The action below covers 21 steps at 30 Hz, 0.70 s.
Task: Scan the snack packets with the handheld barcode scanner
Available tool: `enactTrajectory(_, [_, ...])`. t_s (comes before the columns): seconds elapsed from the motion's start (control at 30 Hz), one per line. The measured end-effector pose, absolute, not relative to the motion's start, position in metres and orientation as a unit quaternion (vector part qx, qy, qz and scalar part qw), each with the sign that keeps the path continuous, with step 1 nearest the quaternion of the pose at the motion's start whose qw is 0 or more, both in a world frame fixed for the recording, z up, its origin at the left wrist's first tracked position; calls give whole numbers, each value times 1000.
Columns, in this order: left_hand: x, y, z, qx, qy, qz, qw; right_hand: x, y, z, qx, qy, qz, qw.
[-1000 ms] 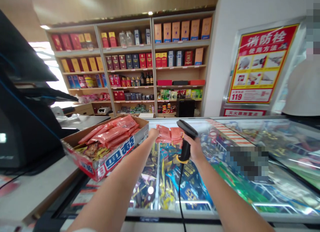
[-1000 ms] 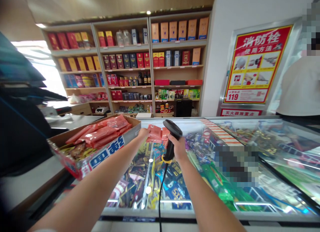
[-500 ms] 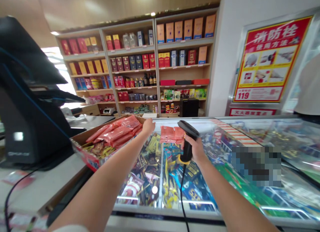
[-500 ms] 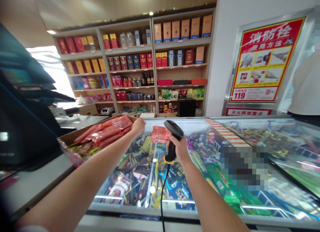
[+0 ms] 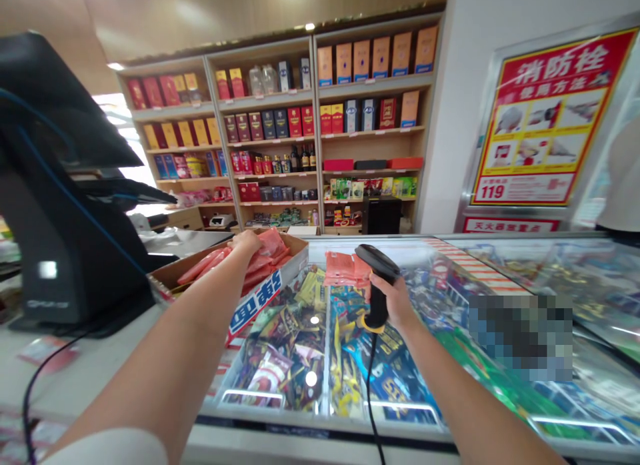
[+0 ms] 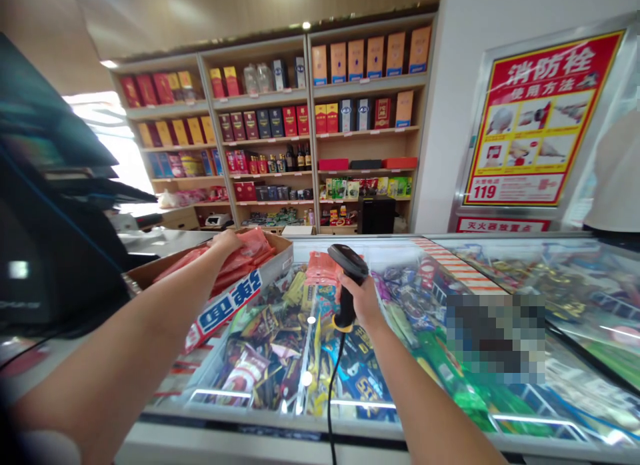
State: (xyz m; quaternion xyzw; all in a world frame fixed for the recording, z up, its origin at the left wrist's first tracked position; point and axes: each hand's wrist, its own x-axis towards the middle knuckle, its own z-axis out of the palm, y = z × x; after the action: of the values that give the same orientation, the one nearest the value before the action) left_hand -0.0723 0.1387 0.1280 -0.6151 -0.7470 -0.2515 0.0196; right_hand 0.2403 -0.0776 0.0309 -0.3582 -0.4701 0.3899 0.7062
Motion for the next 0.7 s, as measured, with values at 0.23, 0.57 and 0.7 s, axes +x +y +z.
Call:
enactTrajectory(0.23, [-47, 131, 144, -663, -683, -305, 27, 238, -78, 30, -361, -464, 403, 702])
enactTrajectory(0.57, [10, 60, 93, -490, -431, -596, -469, 240, -80, 32, -375, -481, 398, 686])
enactTrajectory(0.7, [22, 30, 31, -465, -390, -593, -530, 239, -82, 33, -368, -512, 430, 646])
